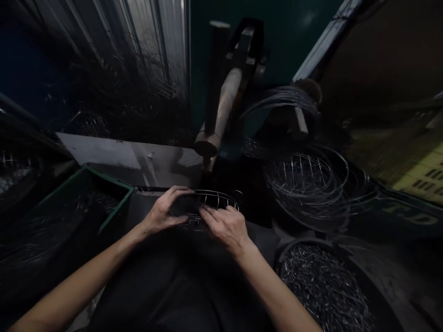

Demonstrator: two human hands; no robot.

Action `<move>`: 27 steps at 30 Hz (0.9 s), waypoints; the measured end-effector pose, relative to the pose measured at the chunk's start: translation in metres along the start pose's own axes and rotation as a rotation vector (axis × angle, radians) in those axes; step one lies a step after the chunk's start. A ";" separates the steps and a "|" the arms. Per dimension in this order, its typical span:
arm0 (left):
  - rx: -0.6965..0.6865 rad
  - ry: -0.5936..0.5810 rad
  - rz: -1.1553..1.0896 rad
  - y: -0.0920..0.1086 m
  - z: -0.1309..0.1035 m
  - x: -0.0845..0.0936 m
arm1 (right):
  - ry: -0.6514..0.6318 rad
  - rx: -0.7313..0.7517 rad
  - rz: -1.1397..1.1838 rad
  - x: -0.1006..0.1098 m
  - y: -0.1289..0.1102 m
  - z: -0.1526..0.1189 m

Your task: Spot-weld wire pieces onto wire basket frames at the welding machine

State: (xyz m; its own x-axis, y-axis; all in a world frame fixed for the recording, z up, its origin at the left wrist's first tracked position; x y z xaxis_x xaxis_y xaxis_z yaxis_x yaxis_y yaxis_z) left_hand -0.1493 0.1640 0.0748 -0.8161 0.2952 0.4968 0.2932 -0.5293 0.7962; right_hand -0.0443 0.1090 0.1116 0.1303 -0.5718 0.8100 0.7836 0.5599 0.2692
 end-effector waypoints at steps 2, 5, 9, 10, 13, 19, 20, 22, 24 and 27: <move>0.011 0.002 0.012 -0.002 0.000 -0.001 | 0.003 0.003 -0.016 -0.001 0.002 0.001; 0.028 -0.003 0.038 -0.007 0.000 -0.003 | 0.028 0.001 -0.044 -0.002 0.002 0.000; 0.008 0.019 0.043 -0.005 -0.002 -0.001 | 0.051 0.013 -0.058 -0.003 -0.001 -0.001; 0.007 0.023 0.043 -0.005 -0.003 -0.001 | 0.049 0.016 -0.063 -0.004 -0.002 -0.001; 0.009 0.026 0.056 -0.004 -0.004 0.000 | 0.046 0.031 -0.090 -0.003 -0.003 0.000; 0.013 0.012 0.083 -0.007 -0.004 0.002 | 0.080 0.121 -0.137 0.004 -0.009 0.001; 0.012 0.009 0.081 -0.007 -0.003 0.002 | 0.091 0.127 -0.137 0.005 -0.010 0.001; 0.009 0.020 0.065 -0.006 -0.003 0.003 | 0.095 0.124 -0.134 0.004 -0.010 0.001; 0.008 0.046 0.042 -0.005 -0.002 0.006 | 0.086 0.110 -0.126 0.002 -0.008 0.000; 0.003 0.063 0.026 -0.004 -0.002 0.007 | 0.096 0.094 -0.092 0.001 -0.007 0.000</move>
State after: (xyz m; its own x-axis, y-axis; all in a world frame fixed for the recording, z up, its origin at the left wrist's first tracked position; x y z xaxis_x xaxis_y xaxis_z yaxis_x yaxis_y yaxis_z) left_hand -0.1570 0.1670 0.0743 -0.8380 0.2306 0.4945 0.3161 -0.5336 0.7845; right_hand -0.0496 0.1050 0.1104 0.1217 -0.6753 0.7275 0.7355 0.5535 0.3907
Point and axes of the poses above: each hand's wrist, its own z-axis towards the middle knuckle, its own x-axis out of the back of the hand, y = z × x, the point moved 10 cm from there along z, towards the middle knuckle, and after that the axes turned 13 degrees about -z, right-handed, at the moved point
